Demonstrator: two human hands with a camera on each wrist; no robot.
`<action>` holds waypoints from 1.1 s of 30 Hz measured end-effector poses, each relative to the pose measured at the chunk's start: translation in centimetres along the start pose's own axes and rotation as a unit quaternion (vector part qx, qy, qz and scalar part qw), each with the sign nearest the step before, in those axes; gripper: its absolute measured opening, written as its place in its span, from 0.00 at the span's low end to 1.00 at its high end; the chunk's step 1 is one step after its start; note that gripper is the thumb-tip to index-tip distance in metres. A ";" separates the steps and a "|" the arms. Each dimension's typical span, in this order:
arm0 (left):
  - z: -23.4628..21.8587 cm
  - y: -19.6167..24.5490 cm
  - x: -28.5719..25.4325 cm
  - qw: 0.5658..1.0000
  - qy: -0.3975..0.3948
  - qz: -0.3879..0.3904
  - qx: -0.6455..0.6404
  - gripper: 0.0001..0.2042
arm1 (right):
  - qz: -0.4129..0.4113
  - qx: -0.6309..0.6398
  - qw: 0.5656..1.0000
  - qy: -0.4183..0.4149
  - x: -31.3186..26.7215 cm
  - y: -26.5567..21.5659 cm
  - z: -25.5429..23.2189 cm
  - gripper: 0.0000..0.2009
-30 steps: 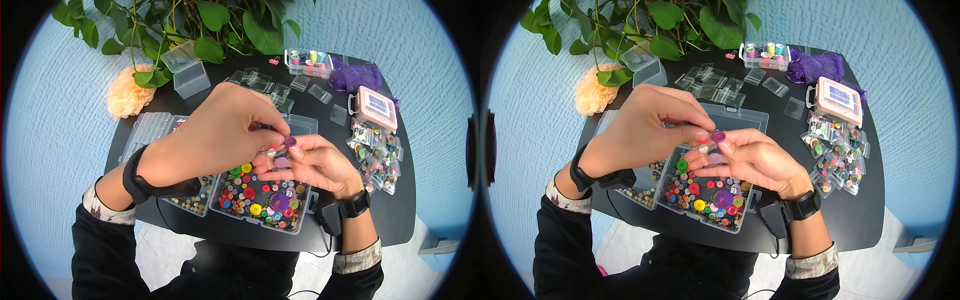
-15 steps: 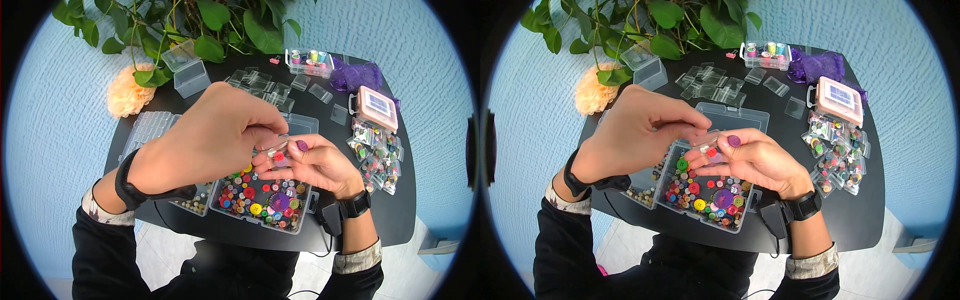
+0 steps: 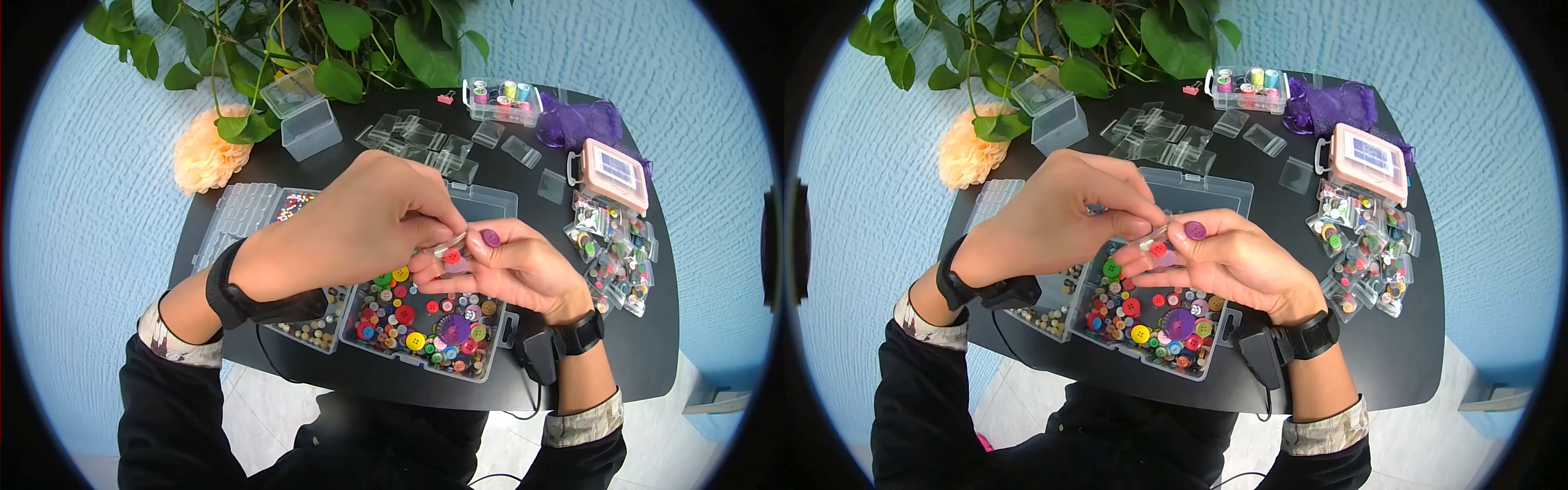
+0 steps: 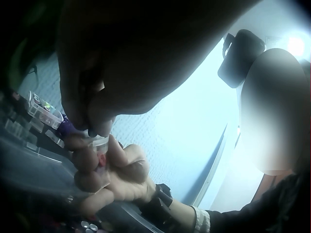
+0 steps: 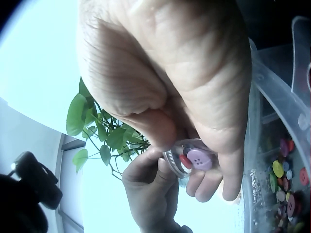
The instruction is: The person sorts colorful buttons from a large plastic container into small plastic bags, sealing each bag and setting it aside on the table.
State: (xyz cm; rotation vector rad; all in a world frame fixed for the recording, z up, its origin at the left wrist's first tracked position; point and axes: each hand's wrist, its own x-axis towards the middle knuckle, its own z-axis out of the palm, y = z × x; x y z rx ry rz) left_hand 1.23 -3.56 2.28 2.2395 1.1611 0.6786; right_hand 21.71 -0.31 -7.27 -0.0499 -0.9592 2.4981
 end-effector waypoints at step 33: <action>-0.7 0.9 0.4 0.995 0.085 0.036 0.038 0.09 | -0.006 -0.004 1.000 -0.011 -0.1 0.0 0.0 0.18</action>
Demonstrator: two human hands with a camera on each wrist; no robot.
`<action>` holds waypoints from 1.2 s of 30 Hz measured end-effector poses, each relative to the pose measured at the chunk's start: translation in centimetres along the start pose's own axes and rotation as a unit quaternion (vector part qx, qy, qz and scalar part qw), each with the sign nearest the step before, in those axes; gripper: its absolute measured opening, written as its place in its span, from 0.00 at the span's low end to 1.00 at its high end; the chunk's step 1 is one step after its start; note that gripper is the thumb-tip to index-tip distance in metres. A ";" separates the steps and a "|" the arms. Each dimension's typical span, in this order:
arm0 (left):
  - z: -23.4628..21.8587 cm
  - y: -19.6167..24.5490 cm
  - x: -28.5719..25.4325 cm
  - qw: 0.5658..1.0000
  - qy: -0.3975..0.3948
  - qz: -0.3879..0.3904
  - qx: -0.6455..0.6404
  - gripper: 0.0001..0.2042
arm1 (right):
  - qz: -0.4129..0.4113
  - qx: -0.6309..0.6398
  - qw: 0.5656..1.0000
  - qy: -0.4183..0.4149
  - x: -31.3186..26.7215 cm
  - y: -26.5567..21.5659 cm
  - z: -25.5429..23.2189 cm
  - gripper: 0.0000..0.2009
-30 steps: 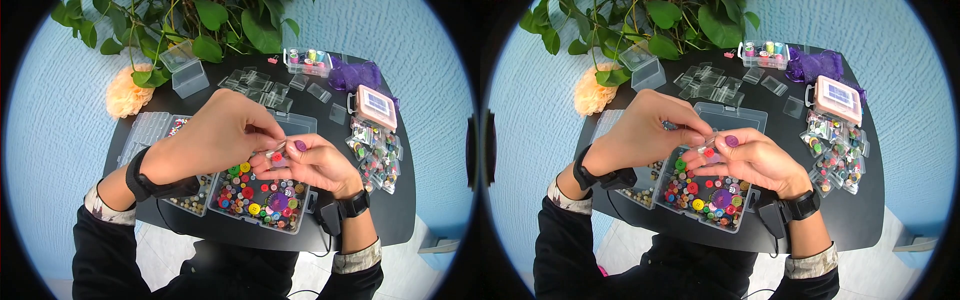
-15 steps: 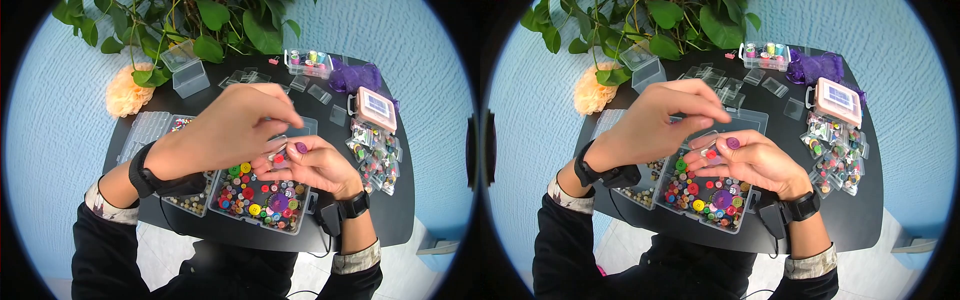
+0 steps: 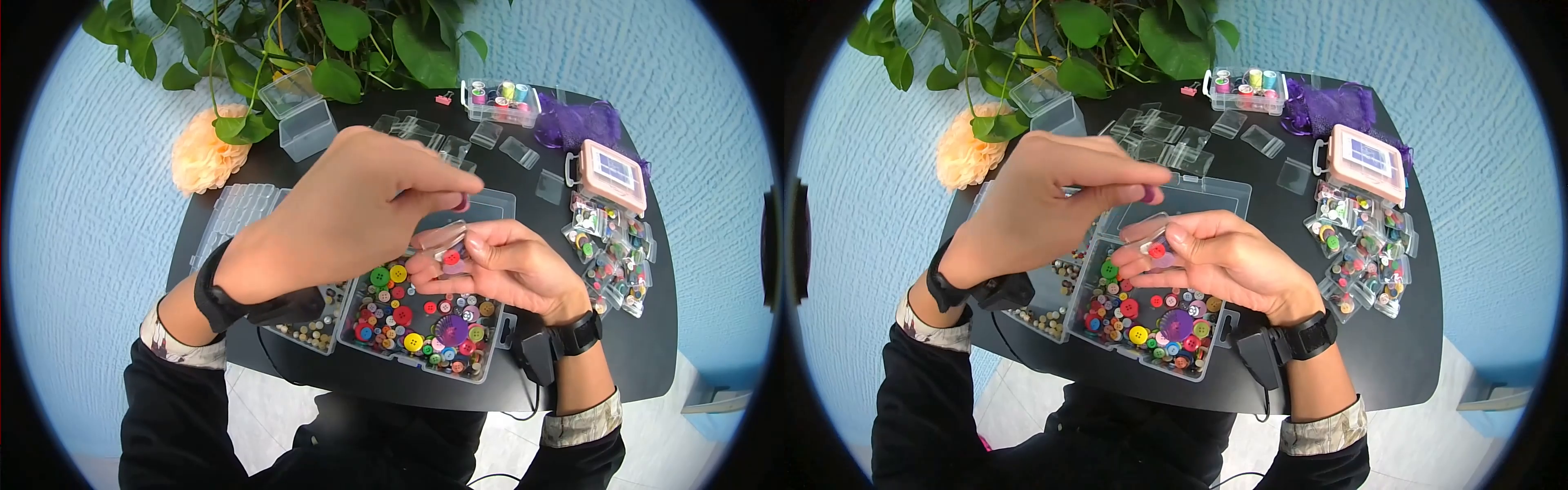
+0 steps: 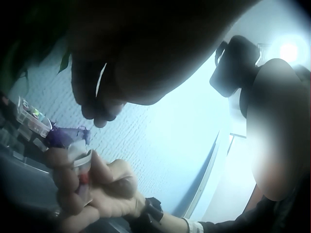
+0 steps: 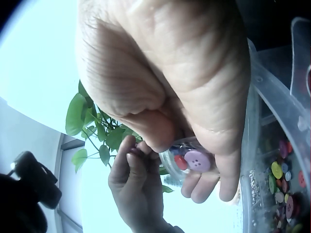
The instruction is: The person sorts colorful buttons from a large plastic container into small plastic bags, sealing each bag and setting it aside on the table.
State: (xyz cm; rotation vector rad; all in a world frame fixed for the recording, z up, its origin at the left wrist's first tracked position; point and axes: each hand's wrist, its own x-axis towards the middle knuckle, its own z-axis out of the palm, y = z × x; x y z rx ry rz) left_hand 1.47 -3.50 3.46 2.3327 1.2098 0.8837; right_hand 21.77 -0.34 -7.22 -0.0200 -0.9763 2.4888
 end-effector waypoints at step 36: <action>-0.3 -1.3 -1.1 0.990 -0.124 -0.026 -0.057 0.11 | -0.014 0.012 1.000 -0.004 0.1 0.2 -0.4 0.19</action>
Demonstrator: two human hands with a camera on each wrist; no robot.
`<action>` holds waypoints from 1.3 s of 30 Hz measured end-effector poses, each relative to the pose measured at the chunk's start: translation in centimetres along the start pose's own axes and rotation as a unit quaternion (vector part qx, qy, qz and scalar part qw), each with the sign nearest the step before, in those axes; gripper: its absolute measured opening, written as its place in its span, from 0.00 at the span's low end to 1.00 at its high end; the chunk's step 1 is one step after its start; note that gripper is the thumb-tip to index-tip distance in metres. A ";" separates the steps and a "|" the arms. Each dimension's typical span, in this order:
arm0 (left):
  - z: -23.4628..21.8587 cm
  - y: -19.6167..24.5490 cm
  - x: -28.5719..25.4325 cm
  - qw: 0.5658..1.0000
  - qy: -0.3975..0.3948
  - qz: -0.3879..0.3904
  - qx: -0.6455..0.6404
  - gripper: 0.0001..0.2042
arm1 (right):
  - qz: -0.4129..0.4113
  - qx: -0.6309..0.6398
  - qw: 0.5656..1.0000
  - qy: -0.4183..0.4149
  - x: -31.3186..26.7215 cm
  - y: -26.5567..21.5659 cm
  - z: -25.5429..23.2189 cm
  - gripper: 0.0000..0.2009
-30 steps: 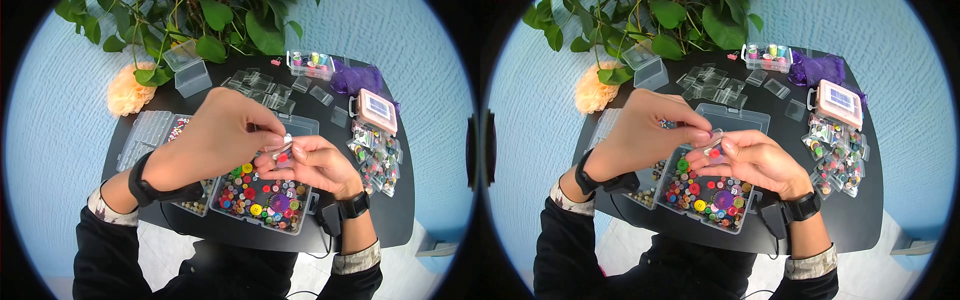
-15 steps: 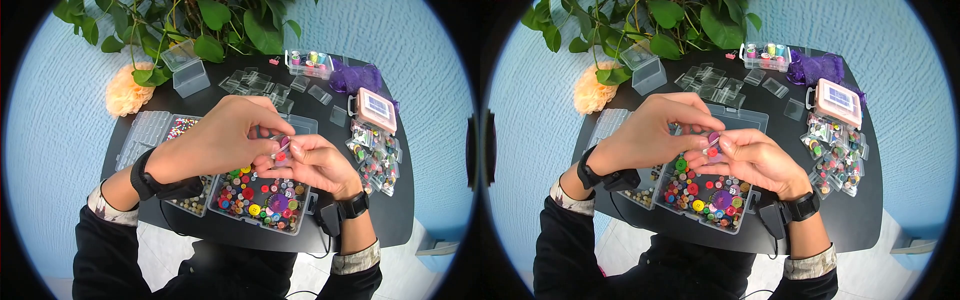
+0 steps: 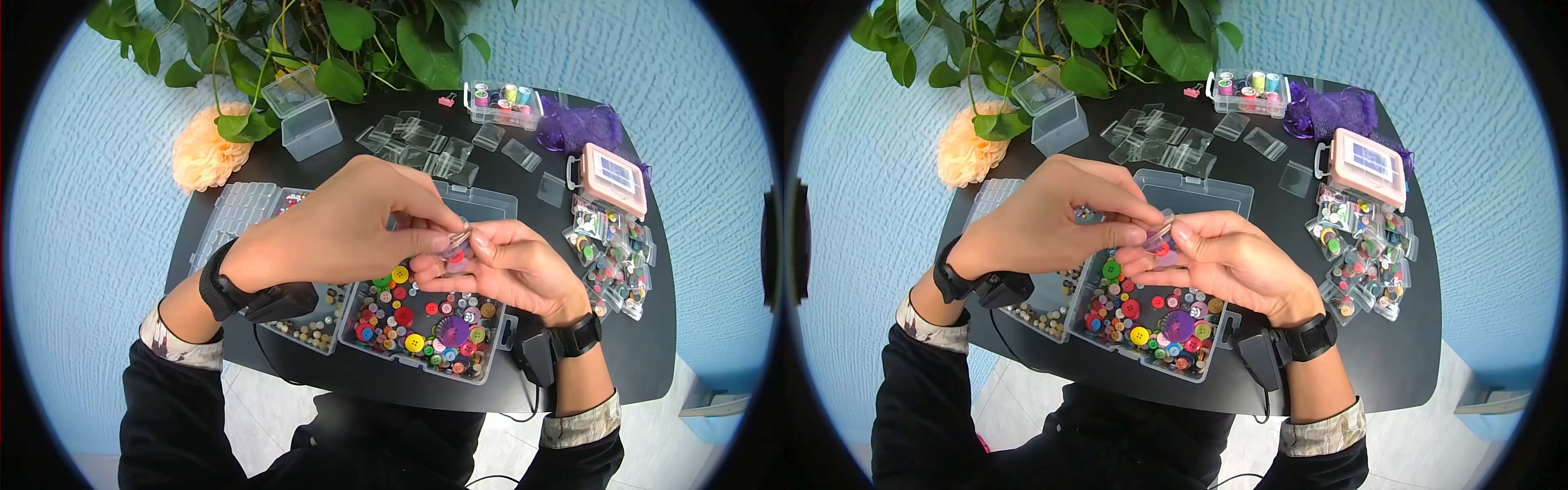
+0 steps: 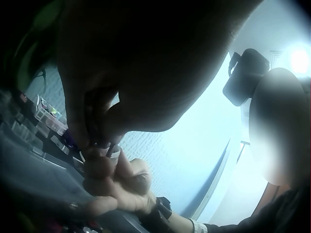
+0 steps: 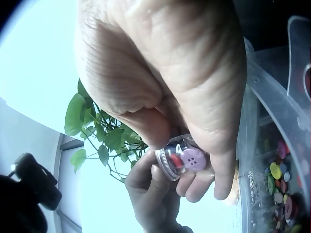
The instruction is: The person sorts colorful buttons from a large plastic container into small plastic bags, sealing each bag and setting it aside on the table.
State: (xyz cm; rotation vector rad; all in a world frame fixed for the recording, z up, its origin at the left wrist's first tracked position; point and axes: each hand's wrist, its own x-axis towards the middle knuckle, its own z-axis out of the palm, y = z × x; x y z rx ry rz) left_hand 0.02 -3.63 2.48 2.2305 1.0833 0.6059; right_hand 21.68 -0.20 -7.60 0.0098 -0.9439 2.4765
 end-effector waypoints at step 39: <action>1.2 0.6 -0.7 0.996 0.072 -0.014 0.041 0.06 | -0.013 -0.050 0.998 0.038 0.3 0.3 0.3 0.19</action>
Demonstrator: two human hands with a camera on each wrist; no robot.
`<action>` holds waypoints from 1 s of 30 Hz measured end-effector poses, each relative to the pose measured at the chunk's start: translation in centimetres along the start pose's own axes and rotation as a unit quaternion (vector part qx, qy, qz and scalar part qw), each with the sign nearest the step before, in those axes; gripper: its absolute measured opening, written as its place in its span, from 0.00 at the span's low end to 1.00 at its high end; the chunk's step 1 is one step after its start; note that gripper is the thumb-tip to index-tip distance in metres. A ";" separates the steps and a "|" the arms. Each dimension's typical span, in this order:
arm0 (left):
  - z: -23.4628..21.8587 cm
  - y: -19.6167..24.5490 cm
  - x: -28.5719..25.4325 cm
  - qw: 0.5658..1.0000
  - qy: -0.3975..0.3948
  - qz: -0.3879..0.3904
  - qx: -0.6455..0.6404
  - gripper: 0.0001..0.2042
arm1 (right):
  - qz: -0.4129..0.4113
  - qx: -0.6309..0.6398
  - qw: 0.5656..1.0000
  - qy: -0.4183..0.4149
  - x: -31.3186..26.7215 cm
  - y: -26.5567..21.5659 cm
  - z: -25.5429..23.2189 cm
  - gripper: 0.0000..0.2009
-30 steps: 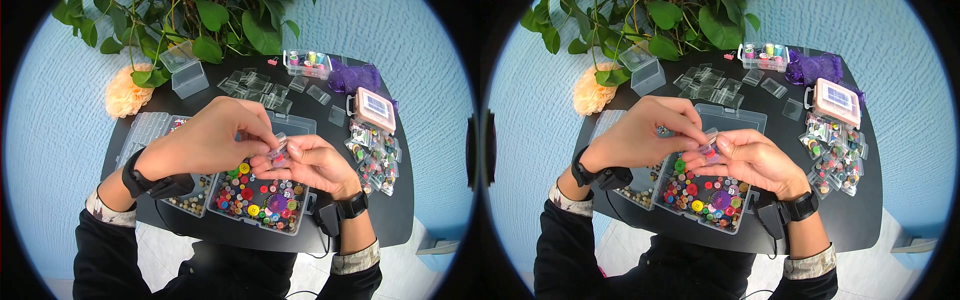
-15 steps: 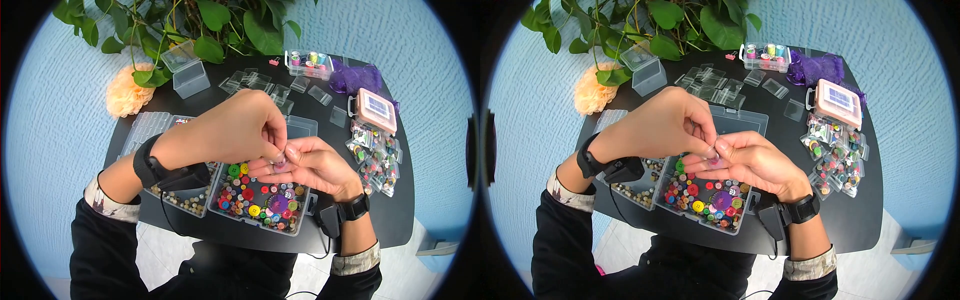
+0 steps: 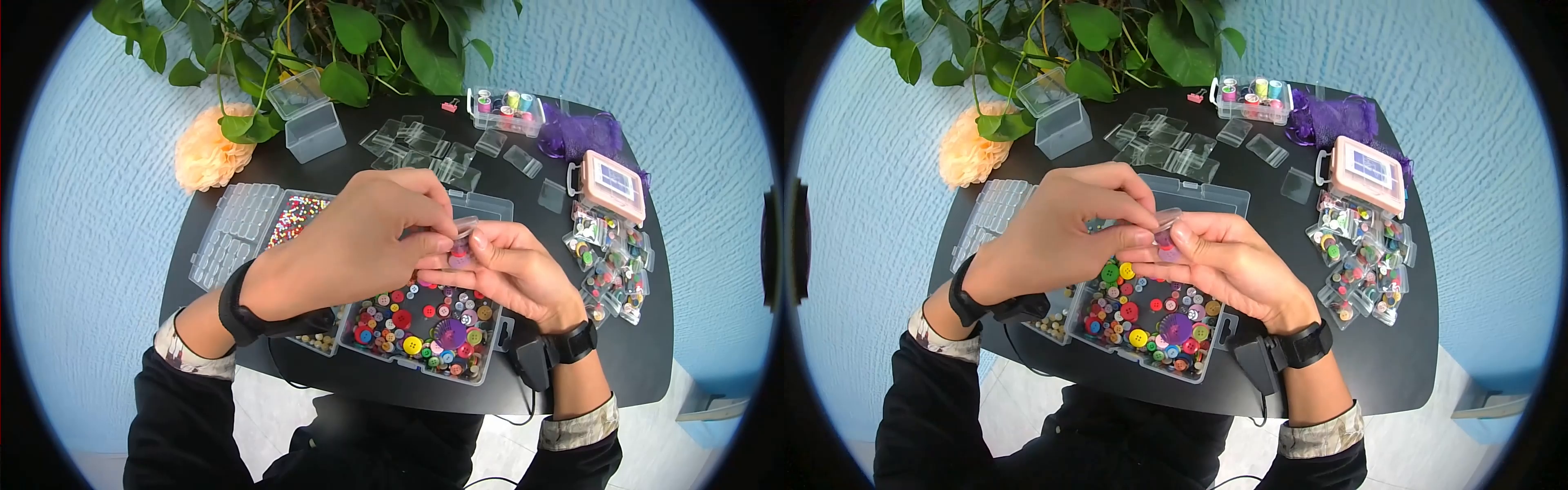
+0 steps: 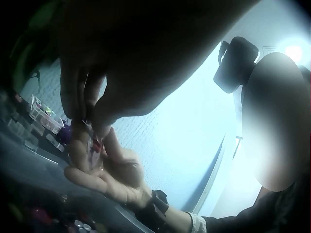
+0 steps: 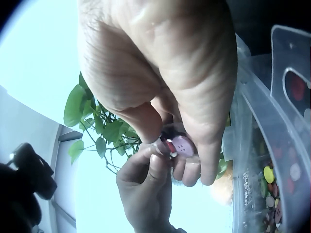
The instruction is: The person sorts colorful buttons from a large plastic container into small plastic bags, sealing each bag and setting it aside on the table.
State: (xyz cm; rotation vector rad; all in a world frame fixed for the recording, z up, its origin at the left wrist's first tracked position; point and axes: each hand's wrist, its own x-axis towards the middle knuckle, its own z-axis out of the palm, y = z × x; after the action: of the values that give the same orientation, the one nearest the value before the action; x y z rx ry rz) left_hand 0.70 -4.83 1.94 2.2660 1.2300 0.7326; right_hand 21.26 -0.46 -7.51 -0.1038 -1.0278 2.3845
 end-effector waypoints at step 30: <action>1.3 -2.6 0.7 0.984 0.085 0.011 -0.155 0.09 | -0.203 -0.308 0.884 0.287 0.0 0.0 1.3 0.06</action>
State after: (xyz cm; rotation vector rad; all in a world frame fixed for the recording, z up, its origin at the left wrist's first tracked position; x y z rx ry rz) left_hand 0.23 -3.14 -0.50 1.9975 1.0808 1.0657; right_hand 20.93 -1.34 -6.57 -0.7036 -1.2994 1.4390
